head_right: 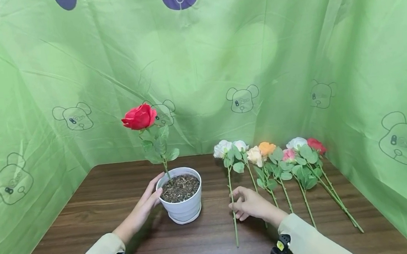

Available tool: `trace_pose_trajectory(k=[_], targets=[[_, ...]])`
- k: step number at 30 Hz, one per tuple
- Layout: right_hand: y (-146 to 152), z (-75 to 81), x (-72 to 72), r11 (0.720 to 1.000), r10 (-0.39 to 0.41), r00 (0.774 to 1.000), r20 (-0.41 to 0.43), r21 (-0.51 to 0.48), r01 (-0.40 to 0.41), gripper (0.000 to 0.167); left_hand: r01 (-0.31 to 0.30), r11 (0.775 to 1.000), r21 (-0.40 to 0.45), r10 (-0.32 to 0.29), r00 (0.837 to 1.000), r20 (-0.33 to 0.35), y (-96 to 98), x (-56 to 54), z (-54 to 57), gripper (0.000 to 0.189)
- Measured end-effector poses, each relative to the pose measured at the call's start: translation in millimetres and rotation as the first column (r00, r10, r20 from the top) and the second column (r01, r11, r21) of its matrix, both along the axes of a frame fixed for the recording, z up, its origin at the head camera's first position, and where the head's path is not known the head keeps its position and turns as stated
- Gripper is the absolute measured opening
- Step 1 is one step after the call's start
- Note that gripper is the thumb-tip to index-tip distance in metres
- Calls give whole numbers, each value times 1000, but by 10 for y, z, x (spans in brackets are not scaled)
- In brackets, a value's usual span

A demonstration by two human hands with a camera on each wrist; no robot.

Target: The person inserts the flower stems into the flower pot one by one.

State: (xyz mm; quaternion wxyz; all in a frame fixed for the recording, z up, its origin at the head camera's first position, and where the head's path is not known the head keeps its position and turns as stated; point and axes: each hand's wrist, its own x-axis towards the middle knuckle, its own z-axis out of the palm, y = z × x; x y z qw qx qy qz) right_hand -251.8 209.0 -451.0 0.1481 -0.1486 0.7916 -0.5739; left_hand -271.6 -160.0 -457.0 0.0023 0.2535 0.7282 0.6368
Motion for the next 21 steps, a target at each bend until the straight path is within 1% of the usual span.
trace_pose_trajectory(k=[4, 8, 11, 15, 17, 21], targets=[[0, 104, -13, 1000, -23, 998, -53, 0, 23, 43, 4, 1000, 2, -4, 1000, 4, 4, 4, 8, 52], [-10, 206, -33, 1000, -21, 994, -107, 15, 23, 43, 3, 1000, 4, -3, 1000, 5, 3, 8, 6, 52], [-18, 274, -56, 999, -17, 989, -146, 44, 24, 42, 3, 1000, 8, -3, 1000, 2, 1, 9, 3, 52], [-35, 398, -96, 995, -28, 977, -214, 83, 47, 42, 6, 1000, 14, -6, 1000, 1, 0, 9, -1, 51], [-46, 483, -121, 994, -39, 967, -250, 85, 62, 43, 8, 1000, 14, -8, 1000, 0, -2, 6, -1, 52], [-83, 661, -176, 996, -64, 950, -304, 34, 78, 44, 9, 1000, 10, -9, 1000, 3, 2, 8, 6, 52]])
